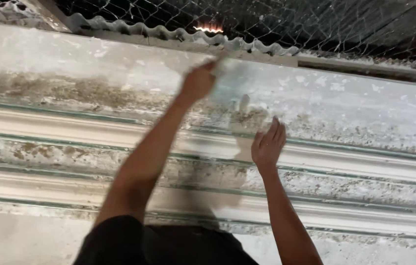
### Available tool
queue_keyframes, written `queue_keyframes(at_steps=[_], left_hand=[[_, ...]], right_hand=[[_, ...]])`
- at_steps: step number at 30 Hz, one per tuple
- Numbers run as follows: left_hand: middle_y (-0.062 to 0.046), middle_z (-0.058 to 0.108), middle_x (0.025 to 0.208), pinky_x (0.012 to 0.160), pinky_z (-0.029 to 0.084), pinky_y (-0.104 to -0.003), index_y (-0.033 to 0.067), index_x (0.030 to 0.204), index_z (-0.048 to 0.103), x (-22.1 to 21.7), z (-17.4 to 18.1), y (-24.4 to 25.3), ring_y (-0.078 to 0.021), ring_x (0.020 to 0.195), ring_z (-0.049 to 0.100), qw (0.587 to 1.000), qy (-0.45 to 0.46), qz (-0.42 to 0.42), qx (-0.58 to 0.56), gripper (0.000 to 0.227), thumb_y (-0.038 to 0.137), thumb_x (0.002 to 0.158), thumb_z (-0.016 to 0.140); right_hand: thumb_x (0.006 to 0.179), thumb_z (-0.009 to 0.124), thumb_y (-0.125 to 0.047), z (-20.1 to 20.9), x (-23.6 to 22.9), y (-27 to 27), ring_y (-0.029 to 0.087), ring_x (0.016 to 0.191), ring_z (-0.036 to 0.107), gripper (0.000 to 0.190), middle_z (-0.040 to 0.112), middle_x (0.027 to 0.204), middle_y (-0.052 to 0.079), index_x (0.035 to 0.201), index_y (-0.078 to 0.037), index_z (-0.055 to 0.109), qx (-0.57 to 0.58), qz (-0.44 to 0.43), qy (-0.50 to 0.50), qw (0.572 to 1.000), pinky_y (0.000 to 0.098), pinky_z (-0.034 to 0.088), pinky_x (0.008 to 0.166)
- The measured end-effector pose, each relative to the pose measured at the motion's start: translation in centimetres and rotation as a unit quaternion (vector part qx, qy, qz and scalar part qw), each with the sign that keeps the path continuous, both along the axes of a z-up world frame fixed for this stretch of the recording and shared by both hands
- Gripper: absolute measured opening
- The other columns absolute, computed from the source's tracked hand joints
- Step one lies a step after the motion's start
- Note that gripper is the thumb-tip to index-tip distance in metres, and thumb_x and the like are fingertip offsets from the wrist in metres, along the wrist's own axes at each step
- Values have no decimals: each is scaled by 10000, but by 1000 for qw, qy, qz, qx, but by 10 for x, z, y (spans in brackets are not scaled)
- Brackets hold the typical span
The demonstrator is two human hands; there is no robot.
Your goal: Clean debris and dust from decorative gypsum moldings using a putty knife and a brush.
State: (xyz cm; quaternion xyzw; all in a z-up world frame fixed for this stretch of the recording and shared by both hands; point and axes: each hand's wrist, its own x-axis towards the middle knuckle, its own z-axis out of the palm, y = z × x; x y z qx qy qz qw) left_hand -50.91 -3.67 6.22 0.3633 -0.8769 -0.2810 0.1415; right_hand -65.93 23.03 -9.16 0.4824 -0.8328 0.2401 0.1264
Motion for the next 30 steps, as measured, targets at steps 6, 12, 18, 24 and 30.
queue_keyframes(at_steps=[6, 12, 18, 24, 30], left_hand=[[-176, 681, 1206, 843, 597, -647, 308, 1614, 306, 83, -118, -120, -469, 1035, 713, 954, -122, 256, -95, 628, 198, 1054, 568], [-112, 703, 698, 512, 593, -518, 24, 1099, 683, -83, -174, 23, -323, 633, 756, 953, -129, 124, -244, 303, 212, 941, 506], [-218, 724, 1206, 927, 533, -696, 238, 1566, 387, -64, 29, 112, -564, 1061, 687, 982, 22, -156, 106, 543, 388, 1045, 374], [-32, 676, 758, 533, 538, -296, 59, 934, 703, 144, -94, -29, -136, 608, 608, 950, 144, 190, 200, 242, 277, 978, 607], [-20, 765, 1058, 819, 610, -542, 413, 1530, 315, 312, -194, -34, -290, 956, 774, 760, 32, 649, -9, 691, 544, 944, 656]], right_hand=[[1074, 357, -468, 21, 0, -9, 364, 1470, 393, 653, 434, 1573, 117, 1630, -126, 336, 70, -7, -32, 997, 522, 304, 1177], [963, 517, -341, 29, -4, -11, 401, 1404, 474, 692, 508, 1480, 237, 1564, -17, 407, 68, -4, -49, 997, 497, 349, 1191], [1025, 398, -404, 5, -13, -3, 399, 1406, 470, 676, 448, 1529, 247, 1562, 6, 381, 107, -23, -106, 988, 509, 355, 1178], [1082, 394, -352, 41, 3, -5, 401, 1403, 471, 587, 472, 1506, 236, 1570, -26, 385, 56, 8, -110, 992, 502, 342, 1175], [1090, 362, -375, 32, 1, -6, 361, 1392, 495, 585, 515, 1506, 199, 1588, -76, 433, 73, -7, -94, 993, 501, 347, 1158]])
